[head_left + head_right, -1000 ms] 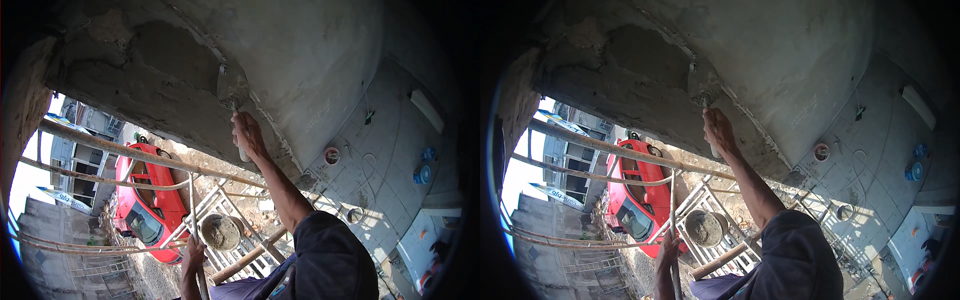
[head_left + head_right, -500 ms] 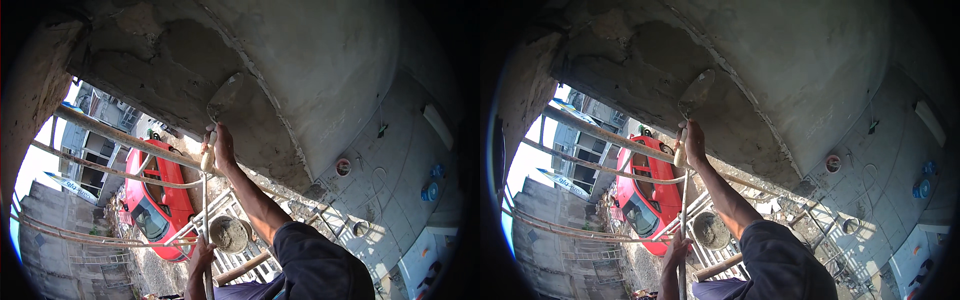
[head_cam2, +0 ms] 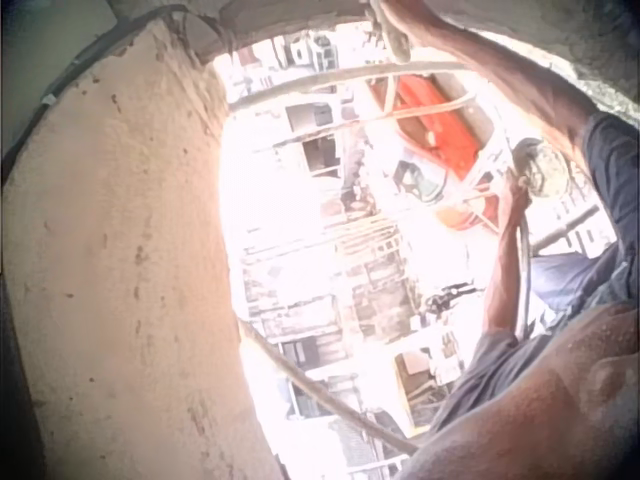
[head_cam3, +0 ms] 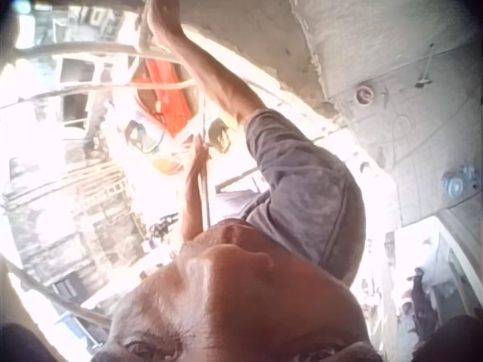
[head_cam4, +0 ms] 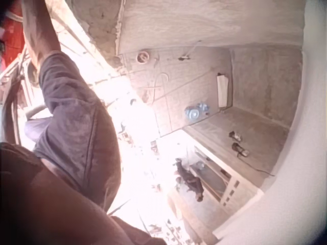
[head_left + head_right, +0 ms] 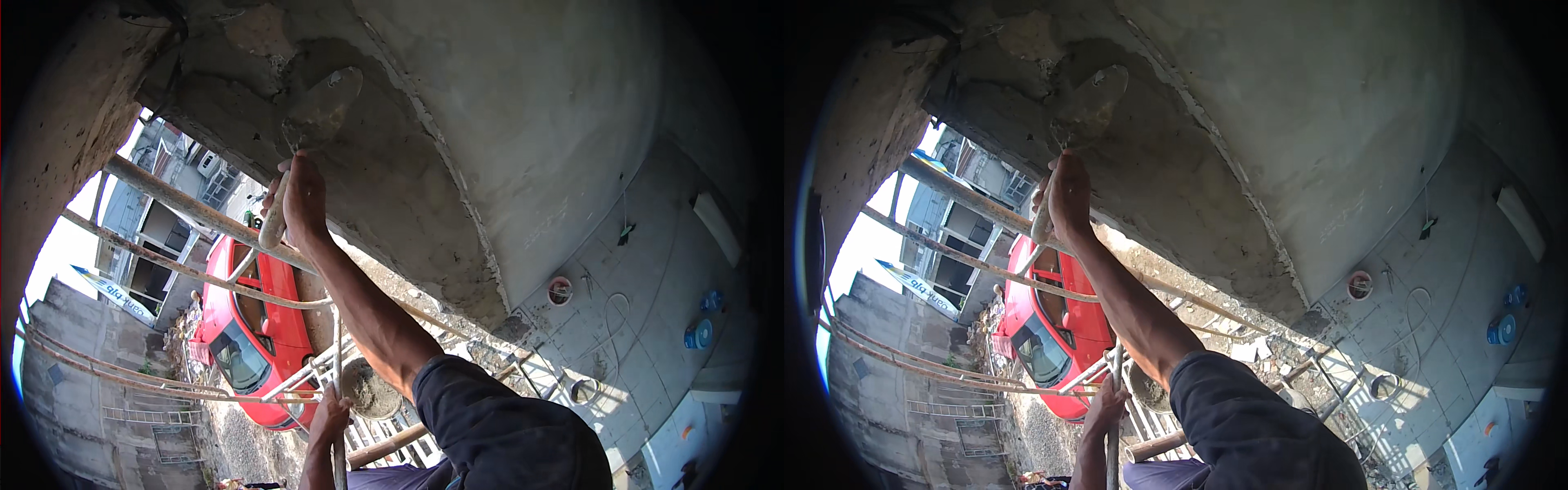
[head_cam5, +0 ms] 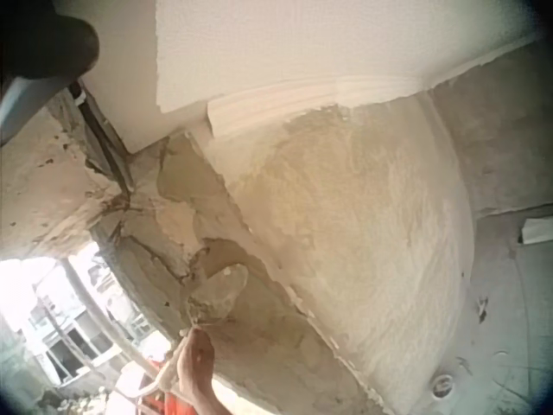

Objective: Applying mortar to a concrete column edge using a trowel while standing on scaffolding.

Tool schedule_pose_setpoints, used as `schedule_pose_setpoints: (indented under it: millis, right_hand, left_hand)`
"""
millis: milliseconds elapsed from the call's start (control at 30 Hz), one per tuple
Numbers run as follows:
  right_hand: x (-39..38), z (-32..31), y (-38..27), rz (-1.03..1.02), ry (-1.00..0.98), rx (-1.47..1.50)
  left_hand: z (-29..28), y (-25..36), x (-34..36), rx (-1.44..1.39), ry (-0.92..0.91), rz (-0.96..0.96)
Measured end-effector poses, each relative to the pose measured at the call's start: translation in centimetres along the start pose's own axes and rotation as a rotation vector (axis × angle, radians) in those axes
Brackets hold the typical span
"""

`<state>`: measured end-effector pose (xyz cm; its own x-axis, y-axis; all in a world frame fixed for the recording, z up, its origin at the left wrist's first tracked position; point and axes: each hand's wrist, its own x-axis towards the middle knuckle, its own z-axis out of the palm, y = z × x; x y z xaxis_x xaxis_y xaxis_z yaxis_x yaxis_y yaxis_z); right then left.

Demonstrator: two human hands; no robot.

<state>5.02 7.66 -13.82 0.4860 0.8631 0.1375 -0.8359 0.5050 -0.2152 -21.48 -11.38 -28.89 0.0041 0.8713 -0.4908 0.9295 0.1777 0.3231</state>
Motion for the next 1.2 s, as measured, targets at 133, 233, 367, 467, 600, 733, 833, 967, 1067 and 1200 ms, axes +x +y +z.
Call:
schedule_pose_setpoints:
  millis: [133,233,367,467,600,733,833,967,1067,1200]
  right_hand:
    - [0.6,2.0,1.8,-0.070,-0.029,-0.089]
    - [0.5,1.0,3.5,-0.102,-0.035,-0.267]
    - [1.1,-5.3,5.8,-0.584,-0.112,-0.775]
    - [-4.7,-5.6,4.1,-0.056,-0.195,-0.801]
    - [-5.8,-12.8,2.3,-0.016,-0.147,-0.705]
    - [-3.6,-14.0,-0.9,-0.078,0.106,-0.229]
    - [-1.0,-12.9,-2.3,-0.014,0.110,-0.070]
    - [0.1,-8.9,-2.3,-0.002,0.025,-0.139]
    - [0.4,-6.3,-2.8,-0.035,0.010,-0.240]
    - [-0.1,-5.9,-3.5,-0.041,-0.088,-0.500]
  left_hand:
    - [-0.1,-0.1,-0.1,0.012,0.001,-0.011]
    - [0.0,-0.2,-0.1,0.005,0.015,-0.020]
    - [0.8,1.5,-0.3,0.020,-0.010,0.024]
    - [-0.4,-1.1,0.1,-0.010,0.017,0.009]
    - [0.1,-0.1,0.0,-0.099,-0.020,0.043]
    - [-0.3,1.2,-0.7,-0.008,-0.004,-0.011]
    - [-0.3,1.6,-0.9,0.030,-0.001,-0.017]
    - [0.0,-0.1,-0.2,0.051,0.033,0.028]
    - [0.3,-0.6,0.4,0.030,0.020,0.024]
    - [-0.1,0.2,-0.5,-0.013,0.010,0.014]
